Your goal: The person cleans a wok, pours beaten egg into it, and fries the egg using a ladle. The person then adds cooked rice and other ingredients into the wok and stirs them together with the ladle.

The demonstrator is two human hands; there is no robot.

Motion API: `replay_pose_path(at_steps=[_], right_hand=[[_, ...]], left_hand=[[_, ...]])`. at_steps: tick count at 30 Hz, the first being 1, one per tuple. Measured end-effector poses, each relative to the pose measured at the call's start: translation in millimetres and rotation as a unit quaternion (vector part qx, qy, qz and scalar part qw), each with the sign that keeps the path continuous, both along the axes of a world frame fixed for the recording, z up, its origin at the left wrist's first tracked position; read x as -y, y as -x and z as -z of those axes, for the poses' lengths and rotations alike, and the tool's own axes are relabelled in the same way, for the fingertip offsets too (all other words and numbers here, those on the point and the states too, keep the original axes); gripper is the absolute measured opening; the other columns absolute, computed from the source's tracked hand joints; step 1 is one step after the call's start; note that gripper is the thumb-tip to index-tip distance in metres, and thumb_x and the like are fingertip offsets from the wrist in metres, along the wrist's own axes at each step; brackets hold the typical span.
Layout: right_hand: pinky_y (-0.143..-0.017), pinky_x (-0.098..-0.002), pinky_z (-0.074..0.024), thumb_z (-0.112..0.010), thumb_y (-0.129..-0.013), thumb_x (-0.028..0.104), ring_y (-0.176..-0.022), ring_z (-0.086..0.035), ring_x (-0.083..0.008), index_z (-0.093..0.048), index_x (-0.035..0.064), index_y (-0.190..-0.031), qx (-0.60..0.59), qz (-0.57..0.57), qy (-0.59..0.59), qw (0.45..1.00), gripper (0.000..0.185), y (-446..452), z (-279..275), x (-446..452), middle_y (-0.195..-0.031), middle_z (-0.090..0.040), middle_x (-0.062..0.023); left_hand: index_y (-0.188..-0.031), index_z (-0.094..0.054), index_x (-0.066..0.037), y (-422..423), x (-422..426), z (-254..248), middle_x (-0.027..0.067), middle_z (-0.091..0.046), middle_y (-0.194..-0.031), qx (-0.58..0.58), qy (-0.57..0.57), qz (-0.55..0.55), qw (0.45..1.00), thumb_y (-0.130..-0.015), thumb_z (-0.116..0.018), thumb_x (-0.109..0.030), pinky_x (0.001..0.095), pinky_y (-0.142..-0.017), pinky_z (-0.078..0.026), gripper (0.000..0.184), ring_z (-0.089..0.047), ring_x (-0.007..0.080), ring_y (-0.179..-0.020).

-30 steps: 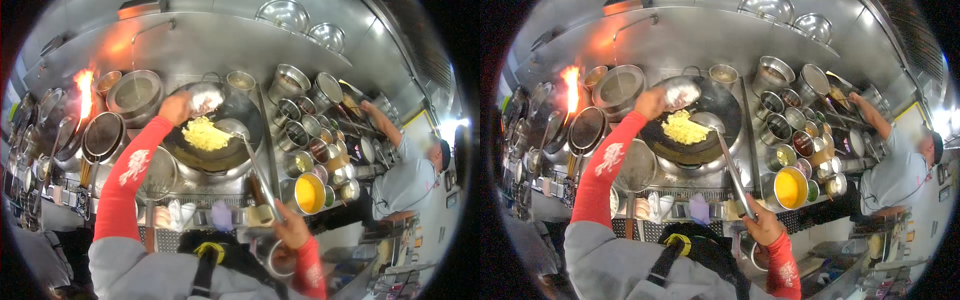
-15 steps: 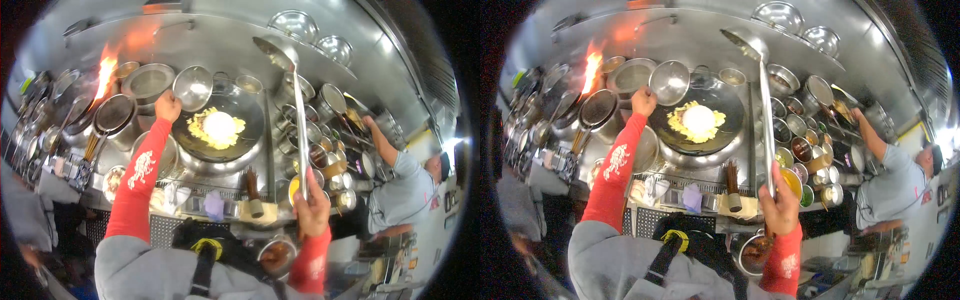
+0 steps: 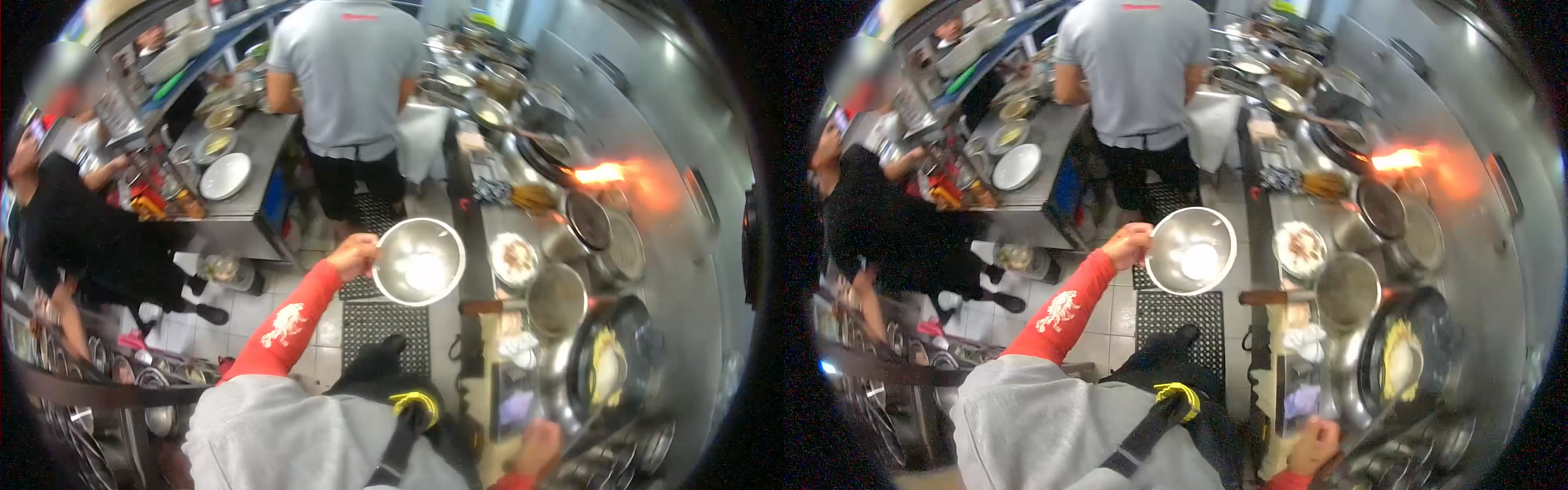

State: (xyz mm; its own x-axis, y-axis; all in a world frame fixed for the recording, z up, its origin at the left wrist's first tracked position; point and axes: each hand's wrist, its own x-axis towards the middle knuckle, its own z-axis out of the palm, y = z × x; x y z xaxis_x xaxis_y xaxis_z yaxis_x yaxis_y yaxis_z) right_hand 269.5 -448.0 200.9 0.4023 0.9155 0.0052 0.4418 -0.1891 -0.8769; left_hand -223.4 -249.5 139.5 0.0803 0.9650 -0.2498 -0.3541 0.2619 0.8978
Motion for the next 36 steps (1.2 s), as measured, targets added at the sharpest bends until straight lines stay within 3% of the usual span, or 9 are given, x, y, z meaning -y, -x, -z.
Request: replay_pose_path(at_steps=[2, 3, 18, 21, 26, 29, 30, 34, 36], right_hand=[[-0.053, -0.0262, -0.0362, -0.057, -0.088, 0.015, -0.057, -0.042, -0.0095, -0.046, 0.0031, -0.064, 0.02, -0.086, -0.011, 0.996, 0.028, 50, 13, -27, -0.06, -0.047, 0.0004], [-0.052, -0.0271, -0.036, -0.058, -0.088, 0.017, -0.056, -0.042, -0.0093, -0.045, 0.0023, -0.062, 0.221, -0.123, -0.033, 0.967, 0.032, 74, 7, -38, -0.058, -0.046, -0.0021], [-0.052, -0.0245, -0.0437, -0.063, -0.085, 0.016, -0.054, -0.053, -0.0093, -0.055, 0.0026, -0.077, 0.027, -0.332, 0.075, 0.94, 0.017, 295, 40, -186, -0.062, -0.058, -0.0042], [-0.055, -0.0298, -0.0466, -0.062, -0.084, 0.018, -0.056, -0.058, -0.0179, -0.058, 0.0038, -0.08, 0.103, -0.396, 0.025, 0.912, 0.015, 313, 41, -204, -0.065, -0.06, -0.009], [-0.067, -0.0423, -0.0462, -0.053, -0.087, 0.021, -0.077, -0.059, -0.0351, -0.057, 0.0059, -0.087, 0.174, -0.4, 0.101, 0.894, 0.016, 323, 21, -209, -0.081, -0.061, -0.0157], [-0.068, -0.0464, -0.0441, -0.048, -0.086, 0.013, -0.078, -0.056, -0.0397, -0.052, 0.0032, -0.085, 0.135, -0.34, 0.037, 0.93, 0.011, 311, 28, -202, -0.078, -0.058, -0.0179], [-0.067, -0.0468, -0.0439, -0.048, -0.085, 0.011, -0.077, -0.056, -0.0393, -0.052, 0.0029, -0.085, 0.14, -0.327, 0.025, 0.934, 0.009, 309, 23, -199, -0.078, -0.057, -0.0194], [-0.065, -0.0464, -0.0461, -0.049, -0.085, 0.014, -0.073, -0.059, -0.0379, -0.056, 0.0037, -0.08, 0.178, -0.256, 0.025, 0.95, 0.013, 271, 29, -177, -0.07, -0.058, -0.0186], [-0.065, -0.045, -0.0476, -0.049, -0.086, 0.019, -0.072, -0.06, -0.0367, -0.06, 0.0055, -0.081, 0.186, -0.158, 0.004, 0.97, 0.018, 226, 23, -157, -0.072, -0.059, -0.0181]], left_hand=[[-0.073, -0.053, -0.009, 68, 24, 16, 0.0007, -0.048, -0.058, 0.004, 0.013, -0.085, 0.996, -0.076, -0.058, -0.009, 0.0271, -0.041, -0.042, 0.005, -0.048, 0.0118, -0.047], [-0.073, -0.052, -0.01, 95, 35, 20, -0.0004, -0.046, -0.058, 0.01, 0.025, -0.134, 0.991, -0.076, -0.057, -0.009, 0.0273, -0.042, -0.042, 0.006, -0.046, 0.0115, -0.047], [-0.078, -0.057, -0.006, 501, -40, 36, 0.0049, -0.056, -0.066, 0.106, -0.076, -0.638, 0.759, -0.077, -0.058, -0.009, 0.0267, -0.046, -0.048, 0.004, -0.054, 0.0168, -0.051], [-0.085, -0.061, -0.006, 622, -54, 79, 0.0087, -0.06, -0.069, 0.206, -0.186, -0.62, 0.733, -0.077, -0.06, -0.016, 0.0351, -0.059, -0.051, 0.012, -0.059, 0.0252, -0.061], [-0.117, -0.041, 0.003, 695, -47, 75, 0.0167, -0.045, -0.113, 0.228, -0.278, -0.337, 0.87, -0.089, -0.044, -0.014, 0.0415, -0.087, -0.041, 0.033, -0.046, 0.0299, -0.103], [-0.136, -0.029, 0.008, 671, -76, 96, 0.0216, -0.036, -0.14, 0.312, -0.325, -0.059, 0.891, -0.096, -0.035, -0.013, 0.0453, -0.104, -0.035, 0.046, -0.038, 0.0327, -0.128], [-0.132, -0.036, 0.007, 608, -100, 95, 0.0224, -0.042, -0.135, 0.378, -0.249, -0.234, 0.861, -0.094, -0.042, -0.017, 0.0412, -0.097, -0.044, 0.045, -0.043, 0.0326, -0.124], [-0.1, -0.056, -0.007, 253, -93, 54, 0.0107, -0.062, -0.094, 0.117, -0.024, -0.054, 0.991, -0.089, -0.055, -0.028, 0.0239, -0.052, -0.046, 0.023, -0.06, 0.0164, -0.073], [-0.099, -0.055, -0.008, 150, -83, 68, 0.0121, -0.065, -0.09, 0.041, 0.112, 0.052, 0.992, -0.087, -0.058, -0.032, 0.0273, -0.054, -0.049, 0.027, -0.063, 0.0193, -0.07]])
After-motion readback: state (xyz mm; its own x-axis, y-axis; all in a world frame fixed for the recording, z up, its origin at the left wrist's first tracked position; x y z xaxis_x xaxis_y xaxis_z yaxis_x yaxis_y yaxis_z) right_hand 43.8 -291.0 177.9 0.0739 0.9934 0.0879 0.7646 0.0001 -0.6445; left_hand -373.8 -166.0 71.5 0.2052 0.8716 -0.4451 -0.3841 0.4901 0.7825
